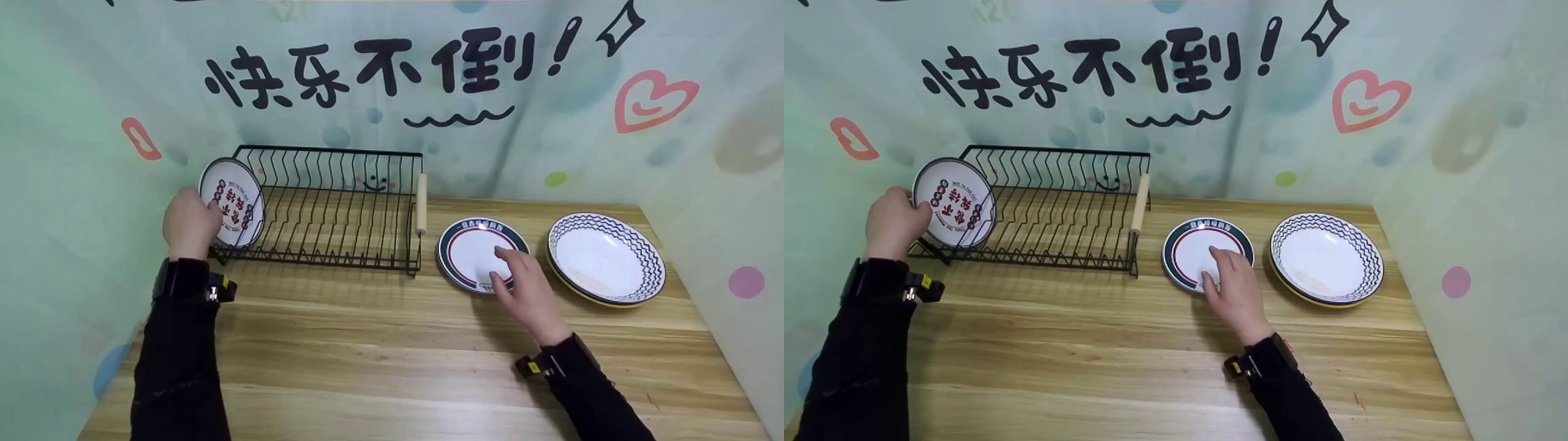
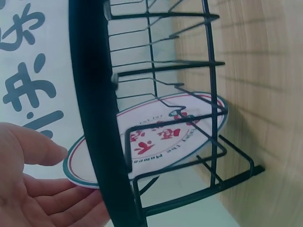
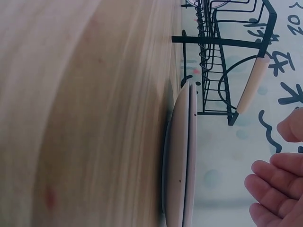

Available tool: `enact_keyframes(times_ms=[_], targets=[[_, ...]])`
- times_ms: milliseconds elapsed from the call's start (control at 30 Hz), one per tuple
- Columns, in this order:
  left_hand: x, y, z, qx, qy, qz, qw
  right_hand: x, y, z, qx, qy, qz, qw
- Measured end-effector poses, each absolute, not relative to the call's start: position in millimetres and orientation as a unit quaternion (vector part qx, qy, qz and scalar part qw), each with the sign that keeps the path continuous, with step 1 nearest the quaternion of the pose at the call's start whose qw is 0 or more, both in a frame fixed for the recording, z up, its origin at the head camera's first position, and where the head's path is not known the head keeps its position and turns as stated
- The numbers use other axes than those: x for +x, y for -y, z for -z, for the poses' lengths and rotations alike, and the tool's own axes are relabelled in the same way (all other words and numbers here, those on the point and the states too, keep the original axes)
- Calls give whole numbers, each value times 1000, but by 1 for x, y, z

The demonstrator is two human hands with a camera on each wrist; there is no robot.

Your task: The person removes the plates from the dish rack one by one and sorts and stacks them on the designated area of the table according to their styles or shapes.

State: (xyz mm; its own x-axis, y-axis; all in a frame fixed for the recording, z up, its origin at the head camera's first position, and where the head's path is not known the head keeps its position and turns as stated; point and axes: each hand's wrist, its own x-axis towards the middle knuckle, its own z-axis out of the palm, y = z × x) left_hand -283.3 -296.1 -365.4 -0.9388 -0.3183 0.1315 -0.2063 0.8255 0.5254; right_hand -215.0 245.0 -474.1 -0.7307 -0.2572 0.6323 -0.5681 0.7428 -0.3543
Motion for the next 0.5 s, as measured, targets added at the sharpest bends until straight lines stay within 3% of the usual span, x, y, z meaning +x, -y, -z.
enact_keyframes(times_ms=[300,500], targets=[[-287,297,367,144,954,238,115,-215,-243,473,236,889,-275,282],[-288,298,368,149,957,233,88,-216,-242,475,235,888,-273,286]])
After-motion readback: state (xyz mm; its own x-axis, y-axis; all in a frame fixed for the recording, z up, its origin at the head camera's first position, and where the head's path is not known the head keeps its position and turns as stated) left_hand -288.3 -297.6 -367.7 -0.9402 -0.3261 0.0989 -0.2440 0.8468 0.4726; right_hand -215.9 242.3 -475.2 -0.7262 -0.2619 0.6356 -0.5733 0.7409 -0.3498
